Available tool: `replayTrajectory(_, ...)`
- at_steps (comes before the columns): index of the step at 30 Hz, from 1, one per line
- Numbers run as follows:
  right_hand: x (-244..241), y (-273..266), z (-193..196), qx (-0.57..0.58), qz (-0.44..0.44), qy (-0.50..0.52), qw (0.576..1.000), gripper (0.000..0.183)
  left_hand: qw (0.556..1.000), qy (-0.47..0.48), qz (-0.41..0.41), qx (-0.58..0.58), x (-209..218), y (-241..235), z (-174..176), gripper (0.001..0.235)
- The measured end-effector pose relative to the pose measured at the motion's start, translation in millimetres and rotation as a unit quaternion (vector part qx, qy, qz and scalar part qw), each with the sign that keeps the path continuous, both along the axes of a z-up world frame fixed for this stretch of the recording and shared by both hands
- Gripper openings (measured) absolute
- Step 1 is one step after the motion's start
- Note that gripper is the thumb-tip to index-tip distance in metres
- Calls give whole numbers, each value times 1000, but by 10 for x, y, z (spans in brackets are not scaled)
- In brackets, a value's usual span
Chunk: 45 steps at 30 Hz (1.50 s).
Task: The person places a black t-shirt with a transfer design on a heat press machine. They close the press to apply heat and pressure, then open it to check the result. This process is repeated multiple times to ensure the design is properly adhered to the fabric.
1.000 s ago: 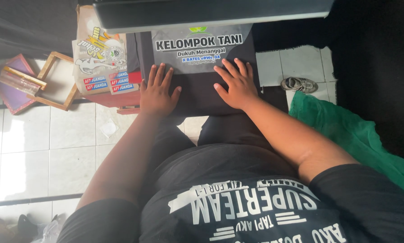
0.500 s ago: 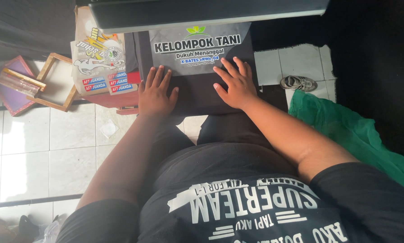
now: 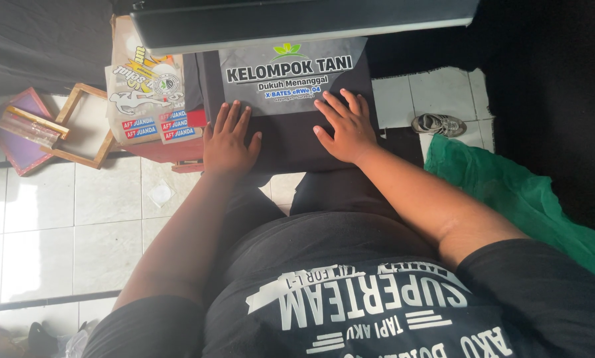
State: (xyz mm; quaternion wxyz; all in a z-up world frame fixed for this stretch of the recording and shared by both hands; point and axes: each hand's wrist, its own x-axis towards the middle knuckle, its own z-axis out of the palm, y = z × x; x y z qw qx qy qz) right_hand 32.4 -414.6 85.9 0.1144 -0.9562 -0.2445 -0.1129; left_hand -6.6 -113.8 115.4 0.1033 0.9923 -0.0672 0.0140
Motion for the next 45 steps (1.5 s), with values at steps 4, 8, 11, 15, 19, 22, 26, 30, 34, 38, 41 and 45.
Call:
replayTrajectory(4, -8, 10, 27, -4, -2, 3, 1000, 58, 1000, -6, 2, -4, -16, -1, 32, 60)
replayTrajectory(8, -2, 39, 37, 12, -15, -20, 1000, 67, 1000, -30, -3, 7, 12, 16, -22, 64)
replayTrajectory(11, 2, 39, 36, -13, -16, -7, 1000, 60, 999, -43, -4, 16, 22, 20, -42, 62)
replayTrajectory(15, 35, 35, -16, -12, -25, 1, 1000, 63, 999, -16, 4, 28, 69, 26, -103, 64)
replayTrajectory(19, -4, 55, 86, -19, -22, 23, 999, 60, 1000, -2, 5, 29, 67, 18, -100, 66)
replayTrajectory(22, 30, 37, 22, -28, -21, 30, 999, 62, 999, 8, 11, 31, 57, -12, -58, 65)
replayTrajectory(26, 59, 44, 29, -15, -25, 43, 999, 63, 1000, 2, 5, 30, 86, 0, -38, 65)
replayTrajectory(30, 40, 23, 39, 7, -13, 25, 1000, 61, 999, 20, 3, 38, 1, -16, 143, 70)
replayTrajectory(34, 199, -231, -100, 136, 41, -174, 974, 31, 948, -305, -77, -44, 133, 308, -172, 42)
replayTrajectory(38, 138, -839, 159, 248, -82, -144, 954, 25, 982, -77, 159, -71, 193, 939, -35, 34)
replayTrajectory(41, 151, -1228, 841, 319, -196, -145, 916, 12, 874, -445, 193, 21, 327, 1220, 506, 44)
replayTrajectory(45, 345, -1275, 2088, 244, -251, -103, 931, 32, 936, -330, 109, -58, 352, 951, 1773, 58)
